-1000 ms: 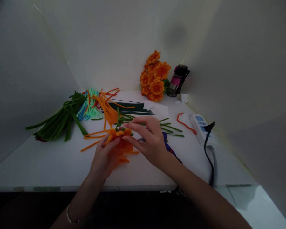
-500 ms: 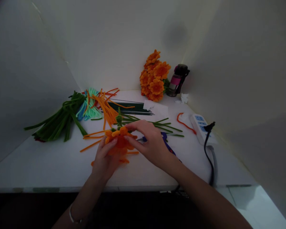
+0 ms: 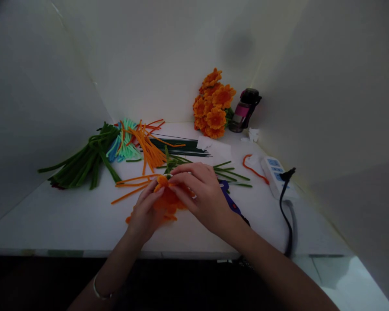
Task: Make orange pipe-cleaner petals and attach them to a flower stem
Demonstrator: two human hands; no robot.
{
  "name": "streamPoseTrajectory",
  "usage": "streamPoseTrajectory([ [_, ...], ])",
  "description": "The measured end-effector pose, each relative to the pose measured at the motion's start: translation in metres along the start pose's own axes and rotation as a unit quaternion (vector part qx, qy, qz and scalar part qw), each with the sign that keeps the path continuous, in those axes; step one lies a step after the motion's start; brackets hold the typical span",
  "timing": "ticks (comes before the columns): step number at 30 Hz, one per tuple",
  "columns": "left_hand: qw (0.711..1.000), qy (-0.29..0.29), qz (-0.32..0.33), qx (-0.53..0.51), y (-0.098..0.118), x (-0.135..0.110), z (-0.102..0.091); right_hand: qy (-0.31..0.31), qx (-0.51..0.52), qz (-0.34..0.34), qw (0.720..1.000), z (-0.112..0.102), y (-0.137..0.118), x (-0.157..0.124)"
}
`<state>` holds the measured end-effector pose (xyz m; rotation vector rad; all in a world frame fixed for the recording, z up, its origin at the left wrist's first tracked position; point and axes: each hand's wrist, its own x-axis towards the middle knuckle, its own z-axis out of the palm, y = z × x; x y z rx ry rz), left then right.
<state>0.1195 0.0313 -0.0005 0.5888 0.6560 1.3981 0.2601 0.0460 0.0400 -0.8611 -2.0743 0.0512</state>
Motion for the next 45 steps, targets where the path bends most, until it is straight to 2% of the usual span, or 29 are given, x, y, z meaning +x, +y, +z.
streamPoseTrajectory([
  [2, 1.0, 0.006, 0.008, 0.021, -0.001, 0.001, -0.001, -0.002, 0.001, 0.003, 1.0, -0.001, 0.0, -0.001],
  [6, 0.993, -0.045, 0.047, 0.096, 0.0, 0.004, -0.007, -0.021, -0.011, -0.002, 1.0, -0.006, -0.001, 0.0],
  [11, 0.958, -0.126, 0.088, 0.243, 0.007, 0.001, -0.013, -0.073, -0.123, -0.049, 0.988, -0.011, -0.003, 0.003],
  [18, 0.95, -0.147, 0.116, 0.25, 0.003, -0.003, -0.011, -0.039, -0.153, -0.05, 0.986, -0.01, -0.005, 0.003],
  [23, 0.947, -0.102, 0.151, 0.263, -0.001, -0.001, -0.012, -0.003, -0.169, -0.049, 0.984, -0.004, -0.006, 0.001],
  [29, 0.958, -0.063, 0.136, 0.243, -0.007, -0.002, -0.011, 0.076, -0.164, -0.044, 0.983, 0.007, -0.006, -0.004],
  [33, 0.969, -0.062, 0.134, 0.2, -0.009, -0.001, -0.009, 0.1, -0.14, -0.038, 0.984, 0.013, -0.003, -0.008],
  [39, 0.979, -0.056, 0.101, 0.168, -0.013, -0.001, -0.008, 0.164, -0.165, -0.098, 0.968, 0.024, 0.005, -0.016],
  [41, 0.982, -0.053, 0.093, 0.155, -0.014, -0.001, -0.008, 0.168, -0.175, -0.108, 0.964, 0.025, 0.007, -0.016],
  [45, 0.989, -0.027, 0.077, 0.121, -0.013, 0.0, -0.007, 0.106, -0.121, -0.064, 0.985, 0.014, 0.006, -0.015],
])
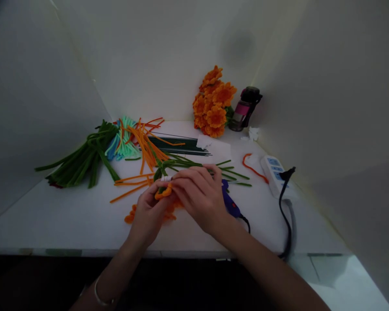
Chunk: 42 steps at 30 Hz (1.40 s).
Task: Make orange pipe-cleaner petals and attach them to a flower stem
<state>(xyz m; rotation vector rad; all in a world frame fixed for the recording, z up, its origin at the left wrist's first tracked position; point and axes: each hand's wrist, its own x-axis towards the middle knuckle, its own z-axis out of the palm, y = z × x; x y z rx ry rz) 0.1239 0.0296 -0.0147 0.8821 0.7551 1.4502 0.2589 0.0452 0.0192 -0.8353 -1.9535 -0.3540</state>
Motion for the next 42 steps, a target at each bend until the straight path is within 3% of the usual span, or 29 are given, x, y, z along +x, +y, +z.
streamPoseTrajectory([
  [5, 0.992, 0.043, -0.034, -0.117, 0.011, 0.0, 0.001, -0.041, 0.061, 0.103, 0.992, -0.017, 0.001, -0.001],
  [8, 0.989, 0.031, -0.006, -0.142, 0.013, -0.001, 0.001, -0.072, 0.08, 0.125, 0.986, -0.016, 0.002, -0.002],
  [14, 0.997, -0.03, 0.057, -0.037, 0.006, -0.003, -0.003, -0.076, 0.064, 0.08, 0.992, -0.009, 0.0, 0.008],
  [17, 0.997, -0.03, 0.064, 0.02, 0.005, -0.003, -0.003, -0.091, 0.052, 0.059, 0.993, -0.01, -0.002, 0.013],
  [22, 0.999, 0.02, 0.041, -0.028, 0.004, -0.005, 0.003, -0.065, -0.039, 0.05, 0.996, -0.008, -0.007, 0.011],
  [29, 0.997, 0.053, 0.026, -0.041, 0.003, -0.006, 0.009, -0.038, -0.066, 0.052, 0.996, -0.006, -0.012, 0.01],
  [42, 0.999, 0.005, 0.018, -0.028, 0.004, -0.006, 0.0, -0.061, 0.003, 0.067, 0.996, -0.014, -0.011, 0.01],
])
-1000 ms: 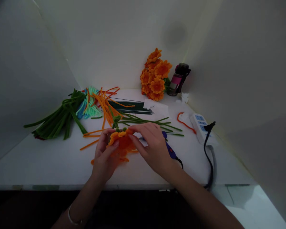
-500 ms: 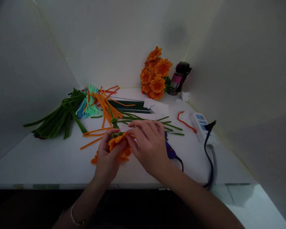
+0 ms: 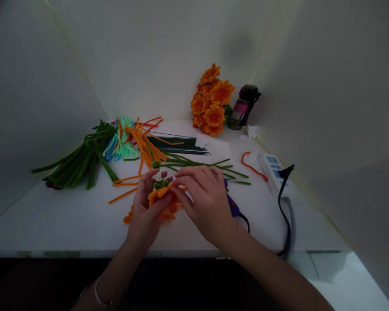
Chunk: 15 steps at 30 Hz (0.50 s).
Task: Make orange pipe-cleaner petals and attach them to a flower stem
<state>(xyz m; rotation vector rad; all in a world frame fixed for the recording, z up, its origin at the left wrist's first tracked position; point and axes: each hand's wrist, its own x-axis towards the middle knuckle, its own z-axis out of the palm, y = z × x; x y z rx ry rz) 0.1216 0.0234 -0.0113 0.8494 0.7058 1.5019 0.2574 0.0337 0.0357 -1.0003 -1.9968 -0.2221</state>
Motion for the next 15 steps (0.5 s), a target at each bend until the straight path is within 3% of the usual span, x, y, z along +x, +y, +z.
streamPoseTrajectory([
  [3, 0.994, -0.01, 0.007, 0.113, 0.0, -0.001, -0.007, -0.018, 0.008, 0.009, 1.0, -0.001, 0.001, -0.001],
  [6, 0.96, 0.054, 0.103, 0.254, -0.002, -0.002, -0.012, -0.027, 0.003, 0.01, 1.0, -0.001, 0.002, -0.001],
  [8, 0.939, 0.074, 0.195, 0.272, -0.002, -0.002, -0.013, -0.03, 0.005, 0.008, 1.0, 0.0, 0.002, -0.001],
  [10, 0.945, 0.038, 0.232, 0.227, 0.0, 0.0, -0.011, -0.028, 0.011, 0.002, 1.0, 0.001, 0.002, -0.001],
  [13, 0.974, -0.028, 0.166, 0.151, 0.005, 0.004, -0.006, -0.026, 0.013, 0.001, 1.0, 0.001, 0.001, 0.0],
  [15, 0.983, -0.025, 0.127, 0.13, 0.008, 0.006, -0.003, -0.025, 0.008, 0.004, 1.0, 0.002, 0.001, 0.0],
])
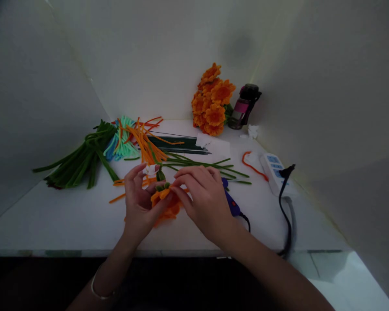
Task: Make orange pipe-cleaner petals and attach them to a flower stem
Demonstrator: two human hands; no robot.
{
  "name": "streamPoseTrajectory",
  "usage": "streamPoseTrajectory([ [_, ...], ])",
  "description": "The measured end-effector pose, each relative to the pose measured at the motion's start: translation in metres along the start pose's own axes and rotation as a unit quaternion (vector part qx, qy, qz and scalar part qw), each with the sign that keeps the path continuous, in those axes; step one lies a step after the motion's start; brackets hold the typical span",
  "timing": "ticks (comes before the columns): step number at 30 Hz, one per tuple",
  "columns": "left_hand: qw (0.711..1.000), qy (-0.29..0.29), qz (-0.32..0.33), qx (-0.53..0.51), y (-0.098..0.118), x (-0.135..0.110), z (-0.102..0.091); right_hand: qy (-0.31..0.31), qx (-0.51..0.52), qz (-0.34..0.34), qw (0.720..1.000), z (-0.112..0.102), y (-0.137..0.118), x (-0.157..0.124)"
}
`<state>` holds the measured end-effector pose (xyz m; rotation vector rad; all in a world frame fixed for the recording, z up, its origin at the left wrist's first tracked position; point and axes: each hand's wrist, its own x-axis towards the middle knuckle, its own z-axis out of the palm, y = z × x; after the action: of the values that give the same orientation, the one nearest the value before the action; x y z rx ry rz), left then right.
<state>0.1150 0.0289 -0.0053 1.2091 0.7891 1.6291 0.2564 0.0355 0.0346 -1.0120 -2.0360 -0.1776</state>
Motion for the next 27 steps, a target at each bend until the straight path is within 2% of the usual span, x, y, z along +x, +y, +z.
streamPoseTrajectory([
  [5, 0.999, 0.03, -0.033, -0.024, 0.004, 0.003, 0.005, 0.044, -0.045, -0.016, 0.998, 0.006, 0.0, -0.003],
  [14, 0.994, 0.046, -0.079, -0.066, 0.01, 0.006, 0.011, 0.162, -0.1, -0.115, 0.975, 0.024, 0.008, -0.012],
  [19, 0.993, 0.054, -0.08, -0.072, 0.008, 0.01, 0.009, 0.14, -0.097, -0.109, 0.979, 0.024, 0.012, -0.012],
  [27, 0.996, 0.036, -0.05, -0.065, 0.012, 0.012, 0.004, 0.128, -0.046, -0.084, 0.987, 0.016, 0.012, -0.003],
])
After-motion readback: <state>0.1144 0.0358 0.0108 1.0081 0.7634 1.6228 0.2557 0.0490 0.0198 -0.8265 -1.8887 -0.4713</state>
